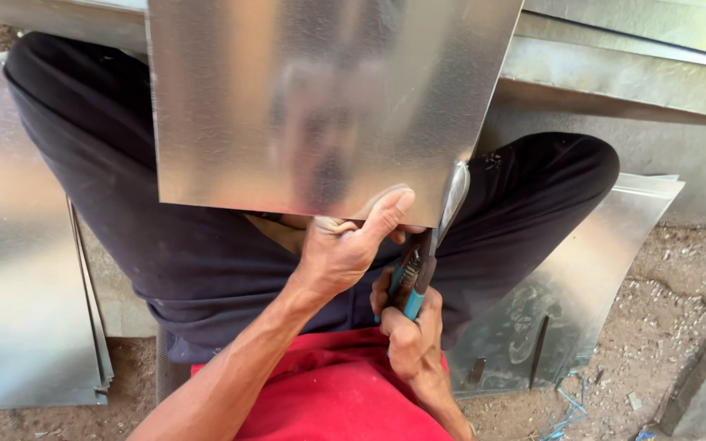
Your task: The person cuts a metal sheet using tin snips, removing small notched sections from the edges.
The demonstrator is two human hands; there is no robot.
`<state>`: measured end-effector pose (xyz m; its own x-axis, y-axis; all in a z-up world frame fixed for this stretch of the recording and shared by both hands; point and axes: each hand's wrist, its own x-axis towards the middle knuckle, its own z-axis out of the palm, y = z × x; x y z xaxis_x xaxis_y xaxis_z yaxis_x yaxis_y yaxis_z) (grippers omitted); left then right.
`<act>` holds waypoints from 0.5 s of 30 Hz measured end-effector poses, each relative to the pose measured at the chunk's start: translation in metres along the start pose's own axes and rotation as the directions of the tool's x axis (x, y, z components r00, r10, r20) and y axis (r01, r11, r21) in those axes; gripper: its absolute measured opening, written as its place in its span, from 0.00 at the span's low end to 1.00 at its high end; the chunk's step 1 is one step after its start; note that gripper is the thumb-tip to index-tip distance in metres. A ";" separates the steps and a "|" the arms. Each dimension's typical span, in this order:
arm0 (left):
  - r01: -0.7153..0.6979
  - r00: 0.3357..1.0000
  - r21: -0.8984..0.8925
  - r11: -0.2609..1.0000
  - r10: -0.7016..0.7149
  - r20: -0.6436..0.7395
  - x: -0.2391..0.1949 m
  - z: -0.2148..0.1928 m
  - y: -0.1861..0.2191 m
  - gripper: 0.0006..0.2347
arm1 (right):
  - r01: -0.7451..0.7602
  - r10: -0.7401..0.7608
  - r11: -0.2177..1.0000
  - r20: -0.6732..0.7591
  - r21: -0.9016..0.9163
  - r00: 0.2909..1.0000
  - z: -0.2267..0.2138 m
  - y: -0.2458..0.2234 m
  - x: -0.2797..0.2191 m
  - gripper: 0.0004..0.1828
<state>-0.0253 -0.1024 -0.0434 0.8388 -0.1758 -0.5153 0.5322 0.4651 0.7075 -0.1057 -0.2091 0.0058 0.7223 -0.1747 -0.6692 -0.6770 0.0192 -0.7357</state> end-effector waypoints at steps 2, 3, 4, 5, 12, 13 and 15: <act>0.038 0.999 -0.051 0.998 -0.039 -0.009 0.002 0.001 0.007 0.11 | 0.010 -0.009 1.000 -0.028 0.011 1.000 0.006 0.007 -0.002 0.11; 0.058 0.998 -0.079 0.995 -0.059 -0.009 0.004 0.001 0.014 0.11 | 0.007 -0.010 0.998 -0.053 -0.059 0.999 0.007 0.007 -0.004 0.10; 0.076 0.997 -0.019 0.997 -0.076 0.007 0.008 -0.004 0.028 0.11 | 0.013 -0.021 0.992 -0.065 -0.123 0.998 0.009 0.004 -0.002 0.08; 0.092 0.995 0.042 0.995 -0.093 0.020 0.013 -0.012 0.044 0.11 | -0.002 -0.025 0.971 -0.111 -0.240 0.994 0.007 -0.002 -0.002 0.07; -0.259 0.959 -0.001 0.966 0.257 -0.117 -0.013 -0.074 0.104 0.14 | 0.125 0.003 0.653 0.168 -0.747 0.986 -0.045 -0.038 -0.006 0.10; -0.311 0.934 0.057 0.949 0.316 -0.164 -0.017 -0.065 0.096 0.16 | 0.073 0.104 0.685 0.197 -0.725 0.975 -0.045 -0.037 -0.006 0.09; -0.285 0.923 0.030 0.958 0.283 -0.259 -0.024 -0.040 0.072 0.17 | 0.092 0.103 0.748 0.252 -0.657 0.962 -0.044 -0.035 -0.006 0.12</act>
<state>-0.0117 -0.0306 0.0003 0.8953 0.1944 -0.4008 0.2739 0.4694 0.8394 -0.0932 -0.2523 0.0401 0.6608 0.0817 -0.7461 -0.5329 -0.6489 -0.5430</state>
